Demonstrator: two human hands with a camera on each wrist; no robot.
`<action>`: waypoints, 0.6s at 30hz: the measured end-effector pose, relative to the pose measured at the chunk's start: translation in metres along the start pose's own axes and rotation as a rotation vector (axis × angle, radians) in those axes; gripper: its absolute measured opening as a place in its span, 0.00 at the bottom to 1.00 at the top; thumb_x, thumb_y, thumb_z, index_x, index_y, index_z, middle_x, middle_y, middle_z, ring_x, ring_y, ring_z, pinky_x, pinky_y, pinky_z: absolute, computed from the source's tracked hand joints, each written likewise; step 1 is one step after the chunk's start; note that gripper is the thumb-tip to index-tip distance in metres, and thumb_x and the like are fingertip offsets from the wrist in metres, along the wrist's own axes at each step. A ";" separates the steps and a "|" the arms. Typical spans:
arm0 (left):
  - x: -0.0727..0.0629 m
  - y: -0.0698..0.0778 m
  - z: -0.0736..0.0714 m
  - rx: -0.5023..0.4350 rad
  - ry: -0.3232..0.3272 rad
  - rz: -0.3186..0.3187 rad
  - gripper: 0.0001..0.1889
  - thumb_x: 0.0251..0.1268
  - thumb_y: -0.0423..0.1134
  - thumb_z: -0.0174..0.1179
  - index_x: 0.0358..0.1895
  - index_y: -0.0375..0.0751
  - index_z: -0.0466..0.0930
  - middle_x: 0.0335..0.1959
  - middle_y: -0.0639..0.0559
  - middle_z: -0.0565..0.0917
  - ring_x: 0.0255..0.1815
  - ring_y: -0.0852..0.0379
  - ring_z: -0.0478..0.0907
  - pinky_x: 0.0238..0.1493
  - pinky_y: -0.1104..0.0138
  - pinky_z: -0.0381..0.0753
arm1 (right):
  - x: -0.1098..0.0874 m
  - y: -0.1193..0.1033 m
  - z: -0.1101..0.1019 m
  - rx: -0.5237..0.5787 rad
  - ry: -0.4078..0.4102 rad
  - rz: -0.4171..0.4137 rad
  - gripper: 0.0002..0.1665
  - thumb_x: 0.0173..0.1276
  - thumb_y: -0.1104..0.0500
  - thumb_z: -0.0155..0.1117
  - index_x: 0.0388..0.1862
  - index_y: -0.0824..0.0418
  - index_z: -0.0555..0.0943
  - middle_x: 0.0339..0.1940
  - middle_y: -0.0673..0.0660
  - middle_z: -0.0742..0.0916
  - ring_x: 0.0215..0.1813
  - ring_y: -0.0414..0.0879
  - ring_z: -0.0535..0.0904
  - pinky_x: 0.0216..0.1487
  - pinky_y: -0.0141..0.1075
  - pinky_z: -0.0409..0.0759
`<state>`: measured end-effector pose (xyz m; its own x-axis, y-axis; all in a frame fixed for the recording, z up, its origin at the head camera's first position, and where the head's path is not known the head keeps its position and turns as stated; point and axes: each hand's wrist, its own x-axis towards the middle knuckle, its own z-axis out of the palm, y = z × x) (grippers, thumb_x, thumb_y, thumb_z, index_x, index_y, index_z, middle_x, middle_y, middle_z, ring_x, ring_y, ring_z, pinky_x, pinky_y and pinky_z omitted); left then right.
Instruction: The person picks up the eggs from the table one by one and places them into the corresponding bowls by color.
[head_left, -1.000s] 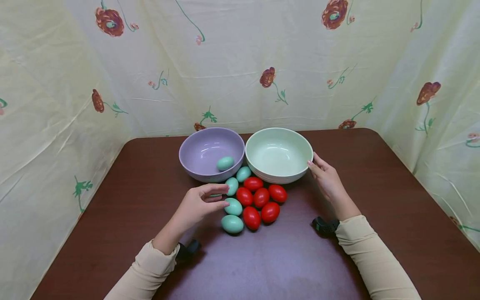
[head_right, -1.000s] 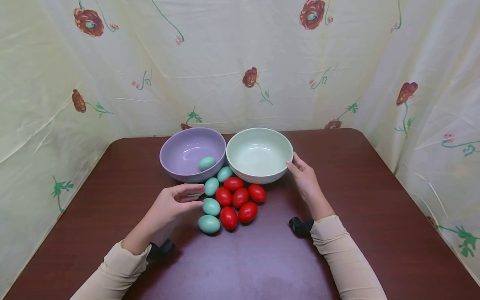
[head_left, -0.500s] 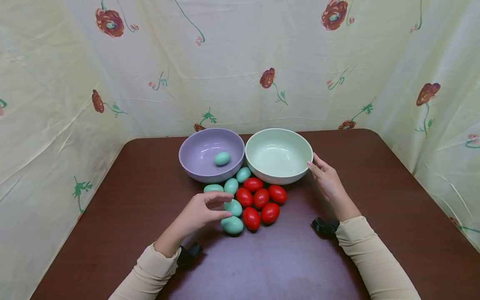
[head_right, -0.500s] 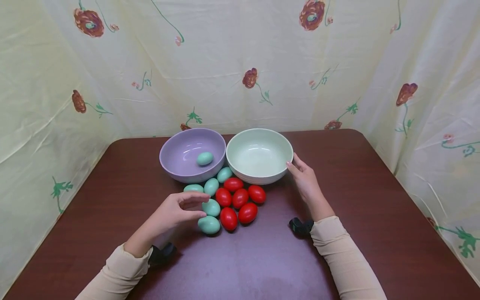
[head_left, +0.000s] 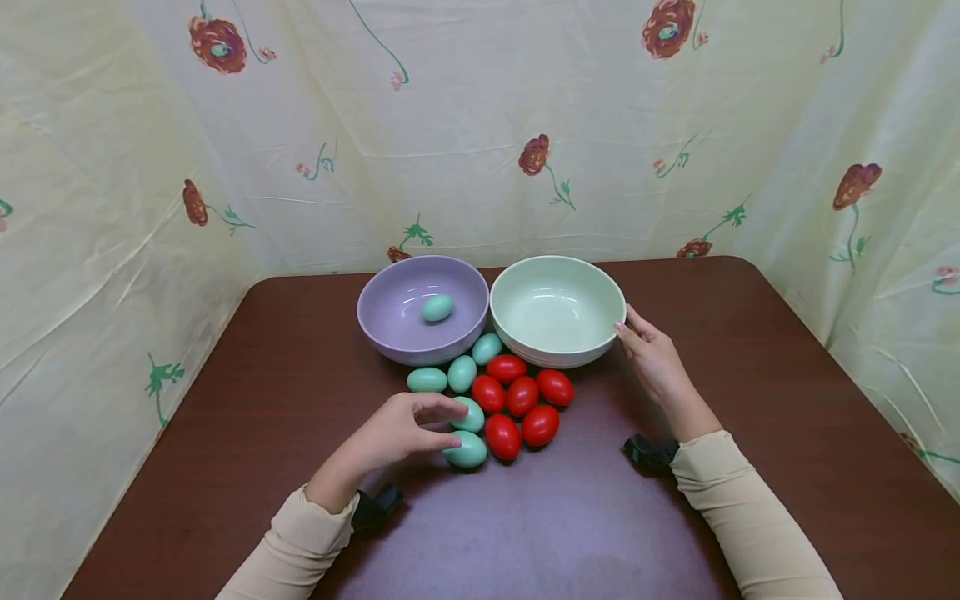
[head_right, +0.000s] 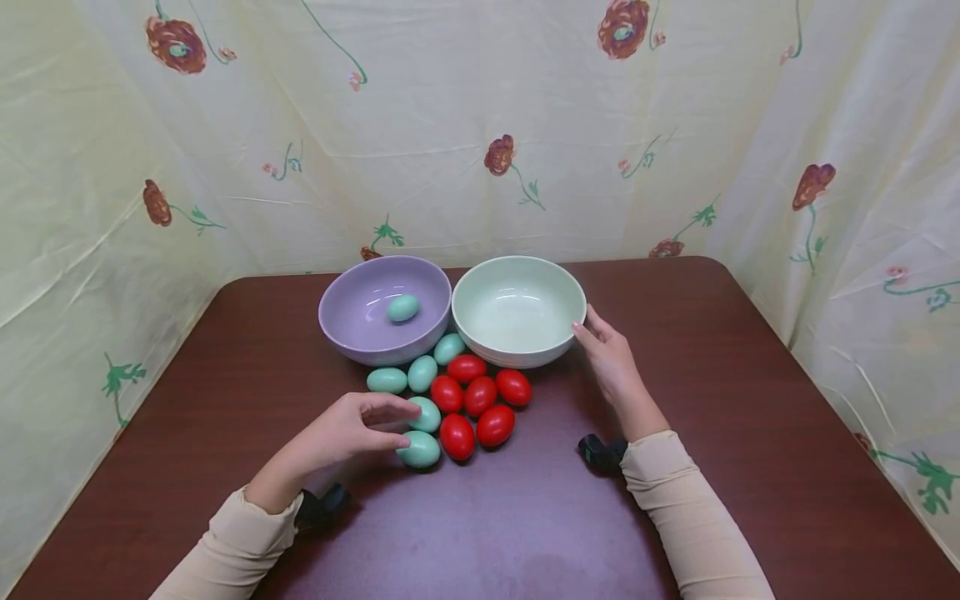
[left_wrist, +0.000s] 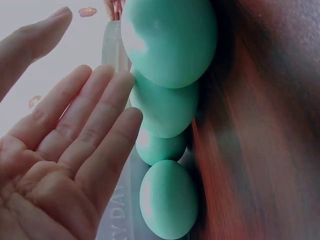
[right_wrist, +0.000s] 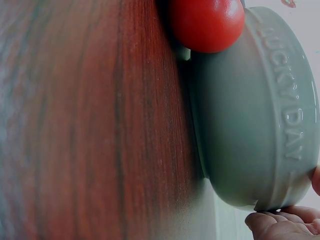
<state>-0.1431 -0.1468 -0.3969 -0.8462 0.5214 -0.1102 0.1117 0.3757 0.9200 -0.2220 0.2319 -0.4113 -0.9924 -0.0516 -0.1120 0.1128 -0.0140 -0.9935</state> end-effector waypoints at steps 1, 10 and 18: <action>0.000 0.000 0.000 0.006 -0.007 0.001 0.21 0.58 0.40 0.71 0.55 0.36 0.84 0.53 0.43 0.87 0.62 0.45 0.80 0.64 0.51 0.77 | 0.000 0.000 0.000 0.001 0.001 0.001 0.40 0.80 0.55 0.47 0.81 0.61 0.41 0.83 0.56 0.46 0.83 0.48 0.42 0.81 0.44 0.45; 0.000 -0.002 -0.001 0.061 -0.032 0.022 0.20 0.58 0.41 0.71 0.52 0.36 0.85 0.50 0.44 0.88 0.56 0.45 0.83 0.59 0.57 0.81 | -0.001 -0.001 0.000 -0.005 0.002 0.015 0.39 0.81 0.55 0.47 0.81 0.59 0.41 0.83 0.55 0.46 0.83 0.47 0.41 0.81 0.44 0.45; -0.001 -0.003 -0.001 0.093 -0.046 0.010 0.19 0.57 0.43 0.72 0.51 0.40 0.86 0.48 0.46 0.89 0.52 0.50 0.83 0.53 0.67 0.81 | 0.000 -0.001 0.001 -0.006 0.014 0.016 0.39 0.80 0.55 0.47 0.81 0.59 0.42 0.83 0.56 0.48 0.82 0.46 0.44 0.81 0.44 0.44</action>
<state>-0.1433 -0.1493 -0.3986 -0.8203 0.5592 -0.1200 0.1697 0.4384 0.8826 -0.2220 0.2312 -0.4100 -0.9910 -0.0379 -0.1286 0.1289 -0.0072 -0.9916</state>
